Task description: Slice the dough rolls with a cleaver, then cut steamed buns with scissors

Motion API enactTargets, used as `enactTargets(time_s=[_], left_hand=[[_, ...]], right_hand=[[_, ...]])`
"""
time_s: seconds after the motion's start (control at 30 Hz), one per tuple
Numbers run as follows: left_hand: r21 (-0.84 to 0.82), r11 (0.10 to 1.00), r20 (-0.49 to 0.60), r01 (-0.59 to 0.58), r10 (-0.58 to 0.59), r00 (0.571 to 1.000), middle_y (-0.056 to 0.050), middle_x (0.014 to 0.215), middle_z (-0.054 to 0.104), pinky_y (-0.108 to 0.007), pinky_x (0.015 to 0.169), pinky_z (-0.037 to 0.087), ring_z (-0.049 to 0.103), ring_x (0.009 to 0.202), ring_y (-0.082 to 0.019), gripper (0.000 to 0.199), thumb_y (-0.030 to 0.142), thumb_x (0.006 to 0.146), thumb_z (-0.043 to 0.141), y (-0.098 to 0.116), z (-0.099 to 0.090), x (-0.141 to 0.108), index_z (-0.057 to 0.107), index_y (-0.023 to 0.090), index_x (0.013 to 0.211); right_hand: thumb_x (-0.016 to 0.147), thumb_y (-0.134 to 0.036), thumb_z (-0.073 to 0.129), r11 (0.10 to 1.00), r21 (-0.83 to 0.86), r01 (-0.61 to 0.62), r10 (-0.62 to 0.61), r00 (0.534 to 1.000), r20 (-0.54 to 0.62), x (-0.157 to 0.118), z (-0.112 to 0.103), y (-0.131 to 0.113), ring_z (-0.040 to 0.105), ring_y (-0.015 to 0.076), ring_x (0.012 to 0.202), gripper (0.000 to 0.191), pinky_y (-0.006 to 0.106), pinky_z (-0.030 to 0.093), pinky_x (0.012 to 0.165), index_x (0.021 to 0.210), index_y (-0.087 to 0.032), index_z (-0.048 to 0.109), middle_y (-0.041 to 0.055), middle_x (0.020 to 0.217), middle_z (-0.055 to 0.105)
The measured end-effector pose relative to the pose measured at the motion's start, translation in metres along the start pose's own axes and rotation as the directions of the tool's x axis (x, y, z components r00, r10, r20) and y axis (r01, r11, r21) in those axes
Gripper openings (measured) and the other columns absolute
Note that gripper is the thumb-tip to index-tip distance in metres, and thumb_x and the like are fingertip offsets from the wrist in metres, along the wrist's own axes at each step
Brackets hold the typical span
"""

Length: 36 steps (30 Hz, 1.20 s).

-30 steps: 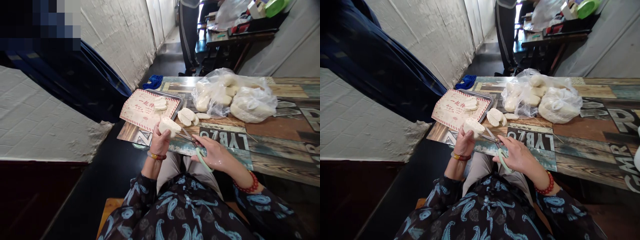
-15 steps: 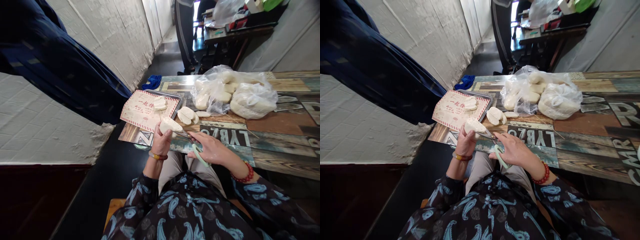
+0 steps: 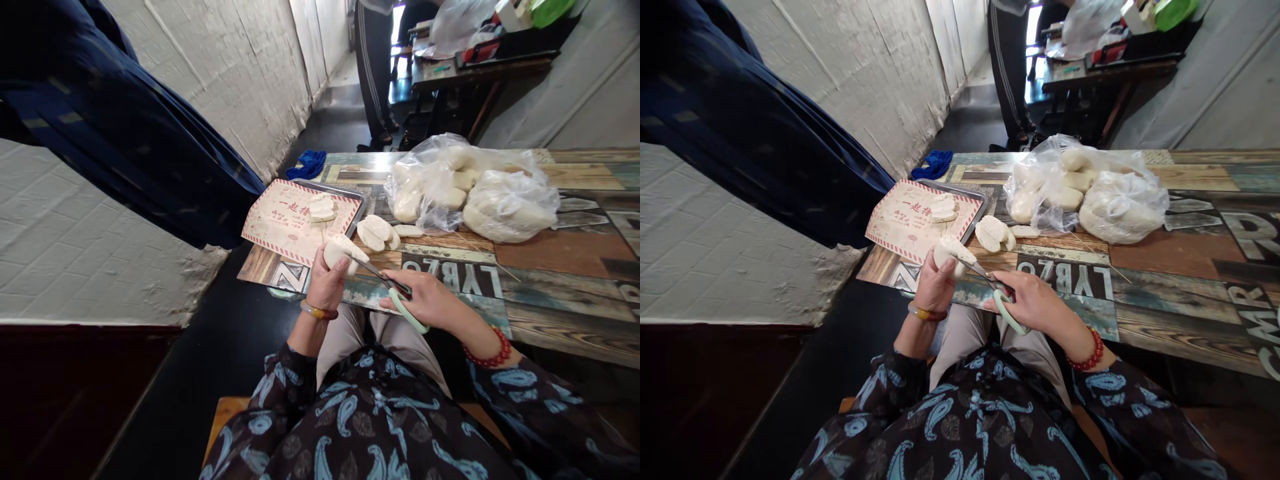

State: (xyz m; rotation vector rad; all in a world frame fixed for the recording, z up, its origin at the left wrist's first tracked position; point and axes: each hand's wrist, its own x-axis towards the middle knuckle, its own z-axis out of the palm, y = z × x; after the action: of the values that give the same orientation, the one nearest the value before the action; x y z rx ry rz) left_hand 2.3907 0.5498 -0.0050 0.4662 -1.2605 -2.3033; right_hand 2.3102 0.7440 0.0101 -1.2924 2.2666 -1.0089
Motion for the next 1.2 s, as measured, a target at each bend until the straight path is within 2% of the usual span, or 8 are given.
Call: enactTargets(time_s=[0.2, 0.47, 0.67, 0.87, 1.0, 1.2], left_hand=[[0.023, 1.0, -0.008, 0.009, -0.009, 1.0, 0.001, 0.095, 0.065, -0.022, 0.075, 0.049, 0.06, 0.083, -0.012, 0.055, 0.037, 0.06, 0.088, 0.001, 0.002, 0.001, 0.058, 0.022, 0.103], [0.011, 1.0, -0.005, 0.019, -0.019, 1.0, 0.002, 0.096, 0.066, -0.023, 0.078, 0.05, 0.061, 0.085, -0.013, 0.054, 0.033, 0.06, 0.089, -0.002, 0.002, 0.005, 0.06, 0.022, 0.104], [0.018, 1.0, 0.016, 0.024, -0.024, 1.0, 0.001, 0.099, 0.066, -0.025, 0.081, 0.05, 0.062, 0.089, -0.014, 0.057, 0.035, 0.06, 0.088, 0.0, 0.002, 0.005, 0.058, 0.023, 0.106], [0.016, 0.999, 0.045, 0.034, -0.035, 0.998, -0.001, 0.104, 0.067, -0.025, 0.079, 0.051, 0.063, 0.092, -0.016, 0.063, 0.037, 0.059, 0.089, -0.001, 0.002, 0.003, 0.058, 0.023, 0.111], [0.012, 0.999, 0.051, 0.038, -0.038, 0.998, 0.0, 0.101, 0.066, -0.024, 0.077, 0.05, 0.061, 0.087, -0.014, 0.061, 0.036, 0.06, 0.089, -0.004, 0.003, 0.0, 0.057, 0.022, 0.11], [0.062, 0.998, 0.056, 0.032, -0.036, 0.998, -0.001, 0.104, 0.065, -0.026, 0.082, 0.049, 0.06, 0.093, -0.016, 0.059, 0.036, 0.062, 0.088, -0.006, 0.005, -0.003, 0.057, 0.024, 0.111]], right_hand=[[0.084, -0.042, 0.067, 0.999, 0.049, -0.018, 0.021, 0.998, -0.051, -0.002, -0.002, -0.001, 0.07, 0.0288, 0.103, 0.04, 0.04, 0.054, 0.089, 0.118, -0.022, 0.072, 0.0096, 0.117, 0.075], [0.086, -0.043, 0.065, 0.998, 0.058, -0.028, 0.03, 0.999, -0.04, -0.007, 0.001, 0.006, 0.071, 0.0295, 0.104, 0.036, 0.04, 0.055, 0.091, 0.116, -0.024, 0.073, 0.0081, 0.116, 0.075], [0.082, -0.043, 0.069, 0.999, -0.004, -0.049, 0.049, 0.998, -0.049, -0.008, 0.002, 0.008, 0.069, 0.0297, 0.108, 0.05, 0.042, 0.054, 0.094, 0.127, -0.021, 0.067, 0.0112, 0.122, 0.072], [0.08, -0.044, 0.07, 0.993, -0.082, -0.088, 0.089, 0.996, 0.011, -0.005, -0.003, 0.002, 0.066, 0.023, 0.089, 0.064, 0.037, 0.054, 0.083, 0.137, -0.018, 0.058, 0.0086, 0.104, 0.068], [0.079, -0.045, 0.071, 0.992, -0.075, -0.098, 0.099, 0.995, 0.007, -0.002, -0.002, 0.0, 0.064, 0.0227, 0.088, 0.065, 0.037, 0.053, 0.083, 0.136, -0.016, 0.058, 0.0085, 0.101, 0.067], [0.078, -0.045, 0.071, 0.996, -0.052, -0.076, 0.076, 0.997, -0.004, 0.006, 0.001, -0.001, 0.065, 0.0244, 0.092, 0.064, 0.038, 0.053, 0.084, 0.135, -0.018, 0.059, 0.0102, 0.107, 0.068]])
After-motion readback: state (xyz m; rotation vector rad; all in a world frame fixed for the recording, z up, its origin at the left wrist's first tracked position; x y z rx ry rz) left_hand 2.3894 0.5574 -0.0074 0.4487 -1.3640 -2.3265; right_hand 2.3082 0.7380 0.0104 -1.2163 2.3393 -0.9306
